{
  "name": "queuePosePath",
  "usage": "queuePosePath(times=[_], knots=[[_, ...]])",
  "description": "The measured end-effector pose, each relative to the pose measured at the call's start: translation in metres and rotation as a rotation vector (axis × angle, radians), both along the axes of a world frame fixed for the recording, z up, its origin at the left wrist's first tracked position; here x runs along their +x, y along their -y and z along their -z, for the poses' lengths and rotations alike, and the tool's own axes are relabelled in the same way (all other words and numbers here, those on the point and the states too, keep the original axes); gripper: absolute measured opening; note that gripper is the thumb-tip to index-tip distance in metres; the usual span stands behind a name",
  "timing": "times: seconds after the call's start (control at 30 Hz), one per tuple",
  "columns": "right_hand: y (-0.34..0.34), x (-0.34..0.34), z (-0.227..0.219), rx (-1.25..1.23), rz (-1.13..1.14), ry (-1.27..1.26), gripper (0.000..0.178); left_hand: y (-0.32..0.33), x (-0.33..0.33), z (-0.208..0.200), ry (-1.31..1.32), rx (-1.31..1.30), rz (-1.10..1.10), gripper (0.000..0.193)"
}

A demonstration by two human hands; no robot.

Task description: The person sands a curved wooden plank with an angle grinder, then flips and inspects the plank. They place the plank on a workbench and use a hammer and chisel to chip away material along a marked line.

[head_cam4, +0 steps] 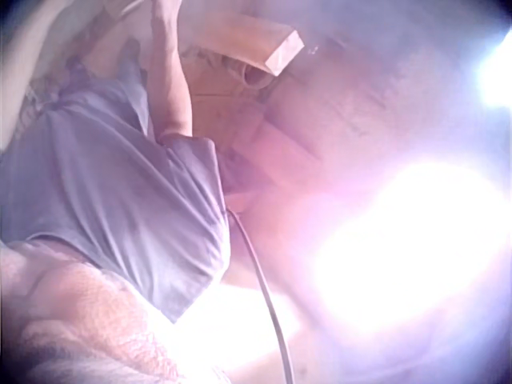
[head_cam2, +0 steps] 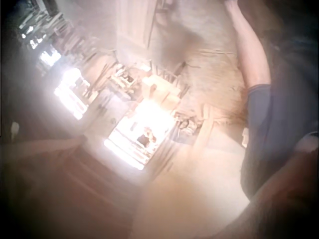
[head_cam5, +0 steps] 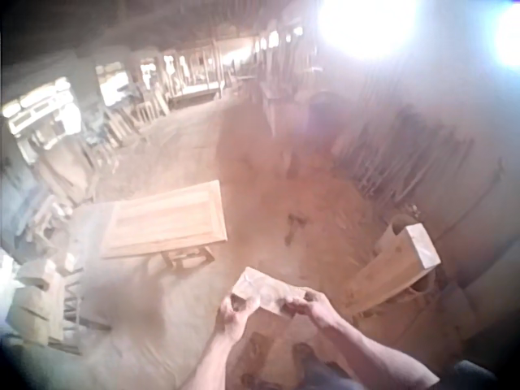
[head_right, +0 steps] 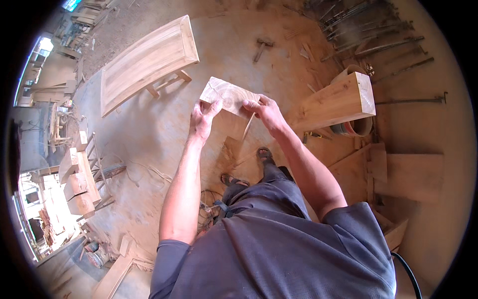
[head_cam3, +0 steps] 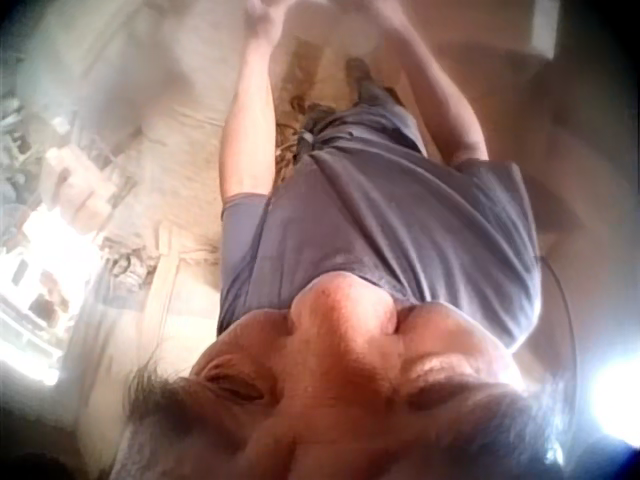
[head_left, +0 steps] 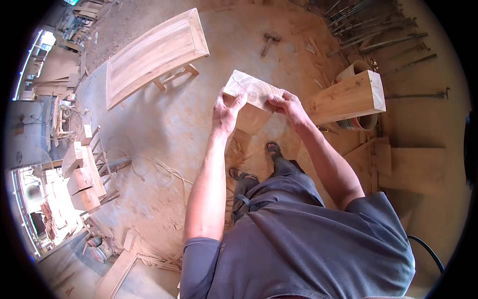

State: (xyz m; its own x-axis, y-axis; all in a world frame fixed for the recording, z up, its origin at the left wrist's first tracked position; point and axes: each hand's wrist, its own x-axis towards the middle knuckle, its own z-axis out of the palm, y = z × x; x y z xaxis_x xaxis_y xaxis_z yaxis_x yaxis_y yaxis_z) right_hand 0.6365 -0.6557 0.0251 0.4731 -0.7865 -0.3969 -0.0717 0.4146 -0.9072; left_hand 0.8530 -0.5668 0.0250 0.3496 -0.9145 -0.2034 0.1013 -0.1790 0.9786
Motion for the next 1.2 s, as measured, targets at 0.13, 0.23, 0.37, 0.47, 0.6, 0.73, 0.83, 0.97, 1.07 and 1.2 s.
queuePosePath(times=[0.13, 0.23, 0.37, 0.47, 0.6, 0.73, 0.83, 0.97, 1.07, 1.2], knots=[[0.012, 0.040, 0.008, 0.015, -0.010, 0.019, 0.042, -0.029, 0.039, 0.026, 0.020, 0.093, -0.083, 0.107], [0.031, 0.032, 0.011, -0.003, 0.022, -0.007, 0.039, -0.064, 0.025, 0.008, -0.006, 0.275, -0.073, 0.103], [0.035, 0.037, -0.006, -0.024, -0.034, -0.048, 0.042, -0.190, 0.018, 0.088, 0.170, 0.460, -0.203, 0.084], [0.030, 0.050, -0.001, -0.034, -0.032, -0.031, 0.044, -0.372, 0.011, 0.201, 0.347, 0.755, -0.293, 0.063], [0.023, 0.039, -0.003, -0.242, 0.045, -0.177, 0.050, -0.548, -0.061, 0.216, 0.980, 0.780, 0.289, 0.024], [0.018, 0.039, -0.009, -0.491, 0.168, -0.250, 0.057, -0.670, -0.136, 0.229, -0.093, 1.005, -0.538, 0.022], [0.031, 0.039, -0.016, -0.491, 0.179, -0.192, 0.057, -0.653, -0.197, 0.212, -0.527, 1.049, -1.037, 0.024], [0.023, 0.041, -0.037, -0.663, 0.075, -0.296, 0.057, -0.662, -0.234, 0.222, 0.569, 1.035, -0.215, 0.047], [-0.017, 0.041, -0.057, -0.929, 0.039, -0.366, 0.052, -0.652, -0.253, 0.248, 0.353, 0.882, -0.209, 0.060], [-0.065, 0.041, -0.046, -1.126, -0.228, -0.190, 0.043, -0.600, -0.261, 0.245, -0.454, 0.630, -0.983, 0.057]])
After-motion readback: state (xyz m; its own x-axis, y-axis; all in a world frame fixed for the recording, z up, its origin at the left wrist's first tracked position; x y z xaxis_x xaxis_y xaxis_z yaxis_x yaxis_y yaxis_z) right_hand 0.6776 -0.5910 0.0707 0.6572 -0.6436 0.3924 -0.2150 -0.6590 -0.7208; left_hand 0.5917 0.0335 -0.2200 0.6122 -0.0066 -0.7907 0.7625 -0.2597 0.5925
